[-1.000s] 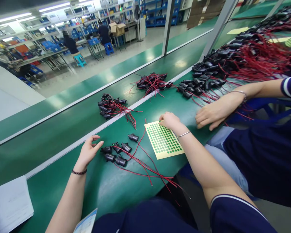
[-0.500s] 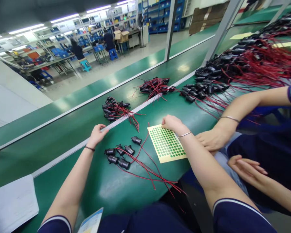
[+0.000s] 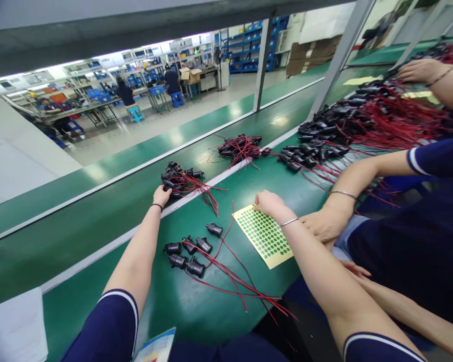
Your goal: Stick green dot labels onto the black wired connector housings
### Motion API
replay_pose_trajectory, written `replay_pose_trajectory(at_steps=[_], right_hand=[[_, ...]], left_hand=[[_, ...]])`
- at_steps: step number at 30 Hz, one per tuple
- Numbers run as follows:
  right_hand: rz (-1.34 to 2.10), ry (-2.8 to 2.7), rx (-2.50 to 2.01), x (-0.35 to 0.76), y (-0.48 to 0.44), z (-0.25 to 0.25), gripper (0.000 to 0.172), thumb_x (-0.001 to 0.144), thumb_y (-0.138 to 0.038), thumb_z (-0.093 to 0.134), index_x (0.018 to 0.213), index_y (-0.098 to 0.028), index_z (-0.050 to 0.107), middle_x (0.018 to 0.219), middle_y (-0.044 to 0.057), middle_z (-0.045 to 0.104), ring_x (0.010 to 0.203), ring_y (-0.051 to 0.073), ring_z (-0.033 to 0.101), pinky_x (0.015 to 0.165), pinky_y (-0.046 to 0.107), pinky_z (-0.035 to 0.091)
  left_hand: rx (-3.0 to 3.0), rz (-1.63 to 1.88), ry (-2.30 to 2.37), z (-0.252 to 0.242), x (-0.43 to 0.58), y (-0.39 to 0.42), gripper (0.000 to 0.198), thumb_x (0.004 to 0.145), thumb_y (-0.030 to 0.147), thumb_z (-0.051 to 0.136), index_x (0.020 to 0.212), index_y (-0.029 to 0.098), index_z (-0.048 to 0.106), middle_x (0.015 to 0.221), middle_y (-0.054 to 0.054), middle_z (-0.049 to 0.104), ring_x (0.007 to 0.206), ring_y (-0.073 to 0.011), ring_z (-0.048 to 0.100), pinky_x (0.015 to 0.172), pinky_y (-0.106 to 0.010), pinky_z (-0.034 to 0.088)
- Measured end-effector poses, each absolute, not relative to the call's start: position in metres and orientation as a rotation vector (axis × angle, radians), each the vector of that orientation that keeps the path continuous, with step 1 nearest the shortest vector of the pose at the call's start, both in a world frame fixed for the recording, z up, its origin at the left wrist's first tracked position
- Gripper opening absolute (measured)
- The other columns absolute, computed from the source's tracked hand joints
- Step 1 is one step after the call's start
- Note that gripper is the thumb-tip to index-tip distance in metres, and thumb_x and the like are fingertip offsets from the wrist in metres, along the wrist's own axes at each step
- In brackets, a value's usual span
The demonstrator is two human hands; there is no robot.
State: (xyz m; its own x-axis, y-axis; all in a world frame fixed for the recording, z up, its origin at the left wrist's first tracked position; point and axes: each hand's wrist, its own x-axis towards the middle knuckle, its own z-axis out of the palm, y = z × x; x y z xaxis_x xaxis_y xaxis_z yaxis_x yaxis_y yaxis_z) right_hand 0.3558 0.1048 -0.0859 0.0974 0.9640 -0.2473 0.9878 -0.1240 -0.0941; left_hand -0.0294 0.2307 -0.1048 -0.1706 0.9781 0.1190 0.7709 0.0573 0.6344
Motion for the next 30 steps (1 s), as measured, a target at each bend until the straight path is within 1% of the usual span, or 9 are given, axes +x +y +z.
replay_pose_trajectory(at_steps=[7, 9, 13, 16, 20, 23, 25, 27, 30], right_hand=[[-0.479, 1.997, 2.228, 0.354, 0.101, -0.085, 0.031, 0.095, -0.034, 0.057, 0.121, -0.018, 0.058, 0.123, 0.009, 0.061, 0.103, 0.020, 0.063, 0.087, 0.041, 0.055], [-0.478, 2.018, 2.245, 0.354, 0.098, -0.085, 0.027, 0.094, -0.034, 0.058, 0.115, -0.017, 0.061, 0.118, 0.008, 0.063, 0.100, 0.020, 0.063, 0.085, 0.040, 0.054], [-0.417, 2.078, 2.355, 0.355, 0.088, -0.084, 0.006, 0.083, -0.024, 0.067, 0.083, -0.018, 0.066, 0.101, 0.008, 0.068, 0.098, 0.023, 0.063, 0.080, 0.033, 0.049], [-0.411, 2.120, 2.475, 0.359, 0.079, -0.083, 0.011, 0.078, -0.022, 0.068, 0.070, -0.019, 0.061, 0.090, 0.007, 0.070, 0.092, 0.024, 0.065, 0.073, 0.030, 0.046], [-0.535, 2.218, 2.615, 0.358, 0.065, -0.078, 0.018, 0.084, -0.035, 0.059, 0.073, -0.021, 0.057, 0.074, 0.004, 0.069, 0.071, 0.019, 0.066, 0.062, 0.028, 0.047], [-0.804, 2.398, 2.673, 0.343, 0.052, -0.072, 0.035, 0.086, -0.055, 0.052, 0.077, -0.021, 0.054, 0.071, 0.005, 0.067, 0.065, 0.018, 0.064, 0.061, 0.029, 0.049], [-1.299, 2.579, 2.673, 0.325, 0.042, -0.066, 0.047, 0.077, -0.068, 0.057, 0.077, -0.022, 0.053, 0.069, 0.004, 0.066, 0.064, 0.018, 0.063, 0.061, 0.031, 0.051], [-1.707, 2.670, 2.573, 0.305, 0.031, -0.059, 0.053, 0.068, -0.073, 0.066, 0.075, -0.022, 0.054, 0.067, 0.003, 0.064, 0.063, 0.017, 0.062, 0.061, 0.031, 0.051], [-1.984, 2.691, 2.449, 0.277, 0.018, -0.047, 0.053, 0.063, -0.071, 0.072, 0.074, -0.022, 0.056, 0.066, 0.001, 0.062, 0.062, 0.016, 0.060, 0.061, 0.032, 0.052]], left_hand=[[1.485, 1.138, 1.879, -0.102, -0.040, 0.209, 0.034, 0.090, 0.031, 0.060, 0.120, 0.014, 0.057, 0.119, -0.012, 0.060, 0.104, -0.0216, 0.063, 0.090, -0.042, 0.055], [1.402, 1.283, 1.800, -0.100, -0.038, 0.198, 0.034, 0.089, 0.027, 0.059, 0.120, 0.014, 0.055, 0.117, -0.012, 0.060, 0.103, -0.0202, 0.064, 0.091, -0.039, 0.055], [1.258, 1.562, 1.606, -0.090, -0.027, 0.175, 0.037, 0.091, 0.027, 0.052, 0.127, 0.019, 0.046, 0.124, -0.012, 0.055, 0.109, -0.0186, 0.064, 0.094, -0.037, 0.057], [1.202, 1.691, 1.467, -0.077, -0.017, 0.151, 0.038, 0.092, 0.035, 0.051, 0.127, 0.021, 0.044, 0.131, -0.012, 0.053, 0.112, -0.0190, 0.064, 0.096, -0.037, 0.056], [1.115, 1.818, 1.069, -0.058, -0.002, 0.109, 0.045, 0.085, 0.044, 0.063, 0.124, 0.027, 0.050, 0.134, -0.009, 0.055, 0.113, -0.0226, 0.065, 0.100, -0.043, 0.054], [1.056, 1.779, 0.900, -0.049, 0.011, 0.081, 0.041, 0.085, 0.038, 0.064, 0.123, 0.029, 0.052, 0.135, -0.007, 0.057, 0.118, -0.0218, 0.062, 0.107, -0.042, 0.048], [0.987, 1.742, 0.836, -0.046, 0.017, 0.068, 0.035, 0.088, 0.034, 0.061, 0.122, 0.029, 0.052, 0.132, -0.006, 0.059, 0.120, -0.0199, 0.061, 0.110, -0.042, 0.045], [0.944, 1.716, 0.826, -0.044, 0.020, 0.059, 0.031, 0.089, 0.032, 0.058, 0.119, 0.028, 0.053, 0.130, -0.005, 0.061, 0.121, -0.0185, 0.061, 0.111, -0.041, 0.044], [0.931, 1.706, 0.884, -0.042, 0.018, 0.050, 0.039, 0.087, 0.029, 0.062, 0.123, 0.031, 0.049, 0.127, -0.004, 0.062, 0.119, -0.0186, 0.062, 0.108, -0.040, 0.047]])
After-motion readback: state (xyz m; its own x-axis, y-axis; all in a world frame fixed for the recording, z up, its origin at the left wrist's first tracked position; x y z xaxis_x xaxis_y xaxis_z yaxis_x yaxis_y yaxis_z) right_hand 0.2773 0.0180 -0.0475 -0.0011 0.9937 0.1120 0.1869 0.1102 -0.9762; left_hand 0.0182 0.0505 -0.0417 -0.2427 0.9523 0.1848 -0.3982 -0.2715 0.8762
